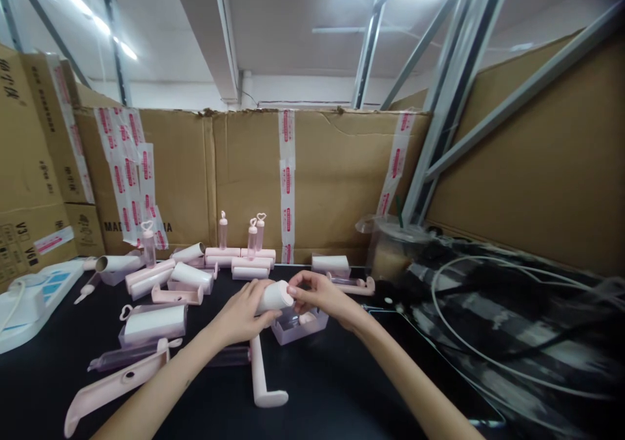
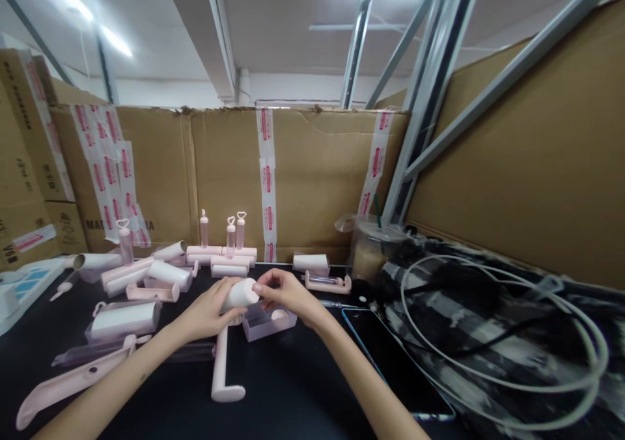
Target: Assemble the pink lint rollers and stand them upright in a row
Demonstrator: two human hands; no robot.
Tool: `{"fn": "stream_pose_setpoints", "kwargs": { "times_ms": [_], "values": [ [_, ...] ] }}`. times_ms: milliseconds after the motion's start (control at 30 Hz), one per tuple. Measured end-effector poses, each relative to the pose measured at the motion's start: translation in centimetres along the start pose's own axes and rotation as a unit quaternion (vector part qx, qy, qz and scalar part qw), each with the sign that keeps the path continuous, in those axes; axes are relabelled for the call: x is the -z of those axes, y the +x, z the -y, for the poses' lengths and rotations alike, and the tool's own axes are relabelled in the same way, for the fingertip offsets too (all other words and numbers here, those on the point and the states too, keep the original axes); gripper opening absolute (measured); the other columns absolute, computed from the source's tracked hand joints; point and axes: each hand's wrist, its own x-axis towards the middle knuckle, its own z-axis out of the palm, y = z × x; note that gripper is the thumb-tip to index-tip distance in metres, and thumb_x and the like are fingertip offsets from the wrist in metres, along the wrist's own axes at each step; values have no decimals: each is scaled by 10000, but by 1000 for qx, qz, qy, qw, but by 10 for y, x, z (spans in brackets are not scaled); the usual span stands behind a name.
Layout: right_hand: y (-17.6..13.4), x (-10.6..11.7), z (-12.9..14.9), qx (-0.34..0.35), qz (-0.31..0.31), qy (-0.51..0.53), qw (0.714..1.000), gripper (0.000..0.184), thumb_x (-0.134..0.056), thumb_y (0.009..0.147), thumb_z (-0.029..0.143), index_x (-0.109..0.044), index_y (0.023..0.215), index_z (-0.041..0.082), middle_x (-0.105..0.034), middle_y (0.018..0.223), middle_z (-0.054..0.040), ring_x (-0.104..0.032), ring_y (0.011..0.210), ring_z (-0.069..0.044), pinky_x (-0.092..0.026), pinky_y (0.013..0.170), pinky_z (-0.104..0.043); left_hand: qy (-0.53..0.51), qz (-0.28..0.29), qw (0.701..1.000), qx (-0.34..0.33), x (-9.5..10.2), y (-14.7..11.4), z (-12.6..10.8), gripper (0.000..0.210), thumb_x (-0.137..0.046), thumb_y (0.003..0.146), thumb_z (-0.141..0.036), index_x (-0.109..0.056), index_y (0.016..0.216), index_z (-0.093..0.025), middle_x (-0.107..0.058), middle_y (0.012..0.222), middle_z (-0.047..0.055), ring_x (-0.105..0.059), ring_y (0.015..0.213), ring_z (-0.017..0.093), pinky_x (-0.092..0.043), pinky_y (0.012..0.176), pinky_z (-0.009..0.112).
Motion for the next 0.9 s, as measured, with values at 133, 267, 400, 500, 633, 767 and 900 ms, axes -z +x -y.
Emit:
{"fn": "stream_pose_setpoints", "kwargs": {
  "times_ms": [133, 267, 400, 500, 633, 767, 900],
  "values": [
    [1, -16, -3, 22, -9, -15, 1000, 499, -556, 703, 612, -533, 886, 149, -633, 717, -30, -631, 559, -138, -518, 528, -261, -29, -10, 999, 10, -4, 0, 0, 482, -524, 794, -359, -404, 1238, -213, -526, 1159, 97, -490, 1067, 260, -394, 894, 384],
    [1, -13, 3, 24, -61, -111, 992, 578, -282, 815, 652, -538, 939, 149, -634, 787, -62, -627, 557, -138, -505, 531, -265, -158, -73, 983, 52, -7, 4, -5, 479, -530, 801, -338, -399, 1237, -188, -529, 1173, 113, -486, 1086, 256, -362, 928, 374],
    [0, 5, 9, -22, -87, -314, 945, 471, -468, 765, 582, -623, 643, 154, -659, 730, -98, -644, 754, -255, -476, 691, -344, -294, -144, 939, 102, 0, 9, -8, 421, -584, 764, -344, -473, 1136, -181, -573, 1091, 91, -527, 1017, 236, -391, 883, 335],
    [4, 5, 6, -79, -76, -426, 898, 276, -759, 536, 362, -599, 477, 144, -673, 693, -162, -607, 872, -382, -425, 769, -446, -265, -196, 934, 138, 8, 12, -4, 390, -687, 659, -346, -572, 996, -188, -605, 1005, 67, -525, 973, 244, -392, 855, 333],
    [17, -13, -2, -130, -54, -504, 852, 259, -815, 401, 212, -660, 586, 120, -686, 793, -217, -616, 855, -413, -421, 737, -490, -252, -243, 925, 151, 10, 12, 0, 494, -699, 641, -344, -533, 1082, -195, -607, 918, 48, -553, 852, 208, -430, 763, 312],
    [20, -15, -1, -115, -57, -511, 850, 209, -749, 429, 112, -662, 618, 128, -689, 798, -191, -624, 850, -380, -422, 727, -449, -354, -252, 888, 152, 7, 11, -2, 569, -644, 697, -321, -395, 1202, -247, -572, 819, 2, -583, 636, 155, -486, 566, 273],
    [10, 8, 7, -45, -85, -442, 892, 84, -635, 580, 198, -592, 529, 146, -646, 637, -113, -625, 738, -307, -421, 680, -388, -515, -273, 796, 161, 7, 11, -4, 416, -637, 705, -282, -401, 1048, -261, -569, 902, 1, -646, 740, 193, -545, 639, 352]
  ]
}}
